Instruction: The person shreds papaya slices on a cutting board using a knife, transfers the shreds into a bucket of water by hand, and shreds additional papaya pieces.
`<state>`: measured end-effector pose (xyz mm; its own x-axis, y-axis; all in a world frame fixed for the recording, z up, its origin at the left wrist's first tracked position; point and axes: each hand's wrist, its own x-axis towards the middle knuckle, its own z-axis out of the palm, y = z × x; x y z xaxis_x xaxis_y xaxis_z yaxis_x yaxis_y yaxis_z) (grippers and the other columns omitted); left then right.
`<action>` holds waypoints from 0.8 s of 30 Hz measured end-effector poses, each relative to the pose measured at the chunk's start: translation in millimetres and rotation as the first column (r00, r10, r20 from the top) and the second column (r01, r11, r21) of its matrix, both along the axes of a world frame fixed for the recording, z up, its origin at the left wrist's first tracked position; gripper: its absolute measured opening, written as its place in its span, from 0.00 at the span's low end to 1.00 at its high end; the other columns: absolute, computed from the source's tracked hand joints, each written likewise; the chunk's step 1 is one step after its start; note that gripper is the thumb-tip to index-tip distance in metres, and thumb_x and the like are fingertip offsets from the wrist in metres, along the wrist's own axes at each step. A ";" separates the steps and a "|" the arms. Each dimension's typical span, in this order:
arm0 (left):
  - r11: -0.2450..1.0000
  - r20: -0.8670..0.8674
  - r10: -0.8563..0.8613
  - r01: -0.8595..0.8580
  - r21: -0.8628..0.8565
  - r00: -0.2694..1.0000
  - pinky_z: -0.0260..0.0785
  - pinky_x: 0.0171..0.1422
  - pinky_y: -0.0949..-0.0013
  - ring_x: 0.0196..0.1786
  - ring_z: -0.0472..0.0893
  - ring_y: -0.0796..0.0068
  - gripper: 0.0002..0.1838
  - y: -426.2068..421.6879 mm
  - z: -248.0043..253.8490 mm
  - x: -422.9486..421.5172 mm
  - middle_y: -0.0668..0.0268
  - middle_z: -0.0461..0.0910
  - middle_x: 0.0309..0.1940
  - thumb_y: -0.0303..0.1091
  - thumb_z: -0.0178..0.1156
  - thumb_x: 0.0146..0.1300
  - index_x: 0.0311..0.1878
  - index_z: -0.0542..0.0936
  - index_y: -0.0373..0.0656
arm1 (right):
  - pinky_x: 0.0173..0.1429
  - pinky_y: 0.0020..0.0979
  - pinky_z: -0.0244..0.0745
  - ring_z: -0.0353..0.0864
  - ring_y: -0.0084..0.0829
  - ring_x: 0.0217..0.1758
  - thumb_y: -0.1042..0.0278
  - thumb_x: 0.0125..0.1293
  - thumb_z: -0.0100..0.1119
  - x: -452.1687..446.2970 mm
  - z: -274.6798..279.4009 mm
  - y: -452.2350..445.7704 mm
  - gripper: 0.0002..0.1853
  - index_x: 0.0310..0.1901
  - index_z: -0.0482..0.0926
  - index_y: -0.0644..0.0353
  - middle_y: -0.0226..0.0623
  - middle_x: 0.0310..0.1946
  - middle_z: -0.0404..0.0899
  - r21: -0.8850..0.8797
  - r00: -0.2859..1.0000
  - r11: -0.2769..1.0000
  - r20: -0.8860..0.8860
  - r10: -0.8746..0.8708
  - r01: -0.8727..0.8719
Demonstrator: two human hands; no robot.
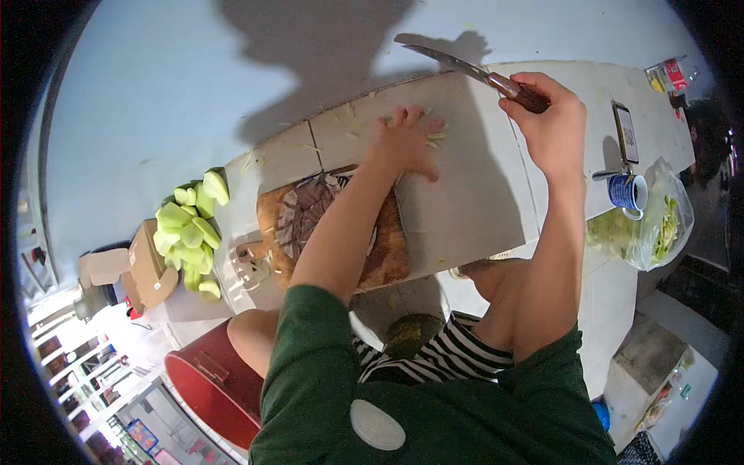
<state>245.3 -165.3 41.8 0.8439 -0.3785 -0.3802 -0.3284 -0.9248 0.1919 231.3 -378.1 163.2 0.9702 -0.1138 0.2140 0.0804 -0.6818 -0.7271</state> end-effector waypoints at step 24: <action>0.995 0.015 -0.089 0.088 0.039 0.996 0.78 0.63 0.55 0.60 0.81 0.53 0.15 1.2 -33.8 -21.9 0.62 0.81 0.56 0.28 0.60 0.66 0.54 0.86 0.54 | 0.44 0.33 0.80 0.89 0.34 0.36 0.72 0.55 0.76 -5.3 4.0 10.4 0.17 0.47 0.87 0.61 0.43 0.33 0.88 -0.013 0.999 0.999 0.015 0.032 -0.032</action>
